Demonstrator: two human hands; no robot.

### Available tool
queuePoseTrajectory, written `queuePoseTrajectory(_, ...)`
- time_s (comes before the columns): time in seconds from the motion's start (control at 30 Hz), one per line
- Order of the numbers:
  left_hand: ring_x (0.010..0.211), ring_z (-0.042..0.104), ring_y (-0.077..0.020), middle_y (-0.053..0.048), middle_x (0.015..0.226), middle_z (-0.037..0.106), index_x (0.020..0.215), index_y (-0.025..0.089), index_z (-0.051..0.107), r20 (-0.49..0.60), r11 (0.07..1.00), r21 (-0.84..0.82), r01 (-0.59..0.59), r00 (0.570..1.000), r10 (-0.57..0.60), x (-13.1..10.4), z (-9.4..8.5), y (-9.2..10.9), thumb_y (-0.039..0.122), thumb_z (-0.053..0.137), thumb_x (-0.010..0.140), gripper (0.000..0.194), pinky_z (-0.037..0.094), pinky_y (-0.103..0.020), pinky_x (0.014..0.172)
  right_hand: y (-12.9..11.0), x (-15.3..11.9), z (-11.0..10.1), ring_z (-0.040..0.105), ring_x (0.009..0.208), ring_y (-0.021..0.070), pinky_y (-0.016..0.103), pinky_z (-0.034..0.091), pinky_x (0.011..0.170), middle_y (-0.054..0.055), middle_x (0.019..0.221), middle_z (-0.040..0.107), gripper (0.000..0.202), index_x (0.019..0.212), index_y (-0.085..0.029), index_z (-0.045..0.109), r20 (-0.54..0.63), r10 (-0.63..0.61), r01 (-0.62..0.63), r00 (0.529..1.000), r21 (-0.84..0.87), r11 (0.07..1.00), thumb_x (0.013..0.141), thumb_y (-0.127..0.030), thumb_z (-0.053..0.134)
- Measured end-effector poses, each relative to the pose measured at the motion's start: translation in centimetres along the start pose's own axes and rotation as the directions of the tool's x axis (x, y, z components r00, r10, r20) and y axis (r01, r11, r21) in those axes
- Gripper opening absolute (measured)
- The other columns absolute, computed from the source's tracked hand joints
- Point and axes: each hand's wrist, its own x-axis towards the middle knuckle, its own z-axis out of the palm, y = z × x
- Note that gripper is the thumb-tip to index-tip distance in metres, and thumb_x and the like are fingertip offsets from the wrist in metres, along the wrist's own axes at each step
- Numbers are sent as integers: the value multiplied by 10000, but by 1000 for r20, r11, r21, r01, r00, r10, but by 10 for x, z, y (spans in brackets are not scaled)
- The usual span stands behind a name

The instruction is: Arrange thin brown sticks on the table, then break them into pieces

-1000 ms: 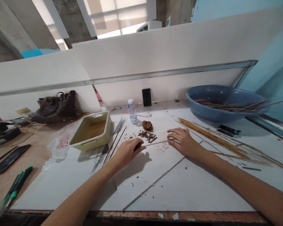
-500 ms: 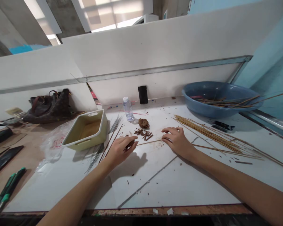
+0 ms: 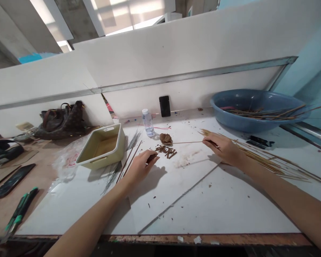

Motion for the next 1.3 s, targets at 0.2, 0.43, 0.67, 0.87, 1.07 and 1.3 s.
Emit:
queuePoseTrajectory(0.2,871,681,-199,-30,1005,693,1145,247,619,11,996,0,-87,996,87,3,1,2,322,515,1123,129,515,-305,794,-8,-5,9,690,833,242,413,550,778,42,912,717,109,1083,-261,661,41,-214,216,976,-33,976,1082,-196,574)
queuePoseTrajectory(0.43,855,654,-200,-26,980,664,1110,243,584,43,998,-27,-64,997,65,3,1,2,320,525,1115,97,497,-307,783,-6,-7,11,681,820,229,407,547,768,32,909,701,113,1101,-259,644,32,-223,224,974,-38,974,1082,-170,576)
queuePoseTrajectory(0.67,852,658,-213,-35,961,697,1029,240,582,160,999,-23,-32,986,36,2,-4,7,347,479,1130,179,477,-316,764,-7,-7,12,699,829,241,412,550,789,41,915,720,111,1080,-250,671,32,-224,225,974,-36,974,1069,-169,596)
queuePoseTrajectory(0.87,859,662,-209,-29,955,698,1004,245,590,170,998,-35,-48,984,53,1,-3,5,355,465,1137,213,475,-305,771,-7,-8,11,693,818,240,407,543,785,41,915,722,125,1085,-256,687,45,-206,207,978,-15,978,1071,-173,595)
queuePoseTrajectory(1.07,835,674,-205,-20,939,716,1011,251,581,171,997,-70,14,985,-2,-4,7,4,353,468,1132,195,481,-300,751,-11,-7,12,704,815,231,393,552,762,36,917,728,140,1113,-256,684,35,-211,211,977,11,977,1066,-154,599)
queuePoseTrajectory(1.3,841,704,-218,-24,928,748,1007,253,608,202,996,-75,42,979,-26,-6,9,6,414,487,1124,233,488,-304,744,-13,-7,12,707,830,229,394,571,760,46,945,741,203,1165,-265,711,5,-258,258,966,7,966,1048,-124,622)
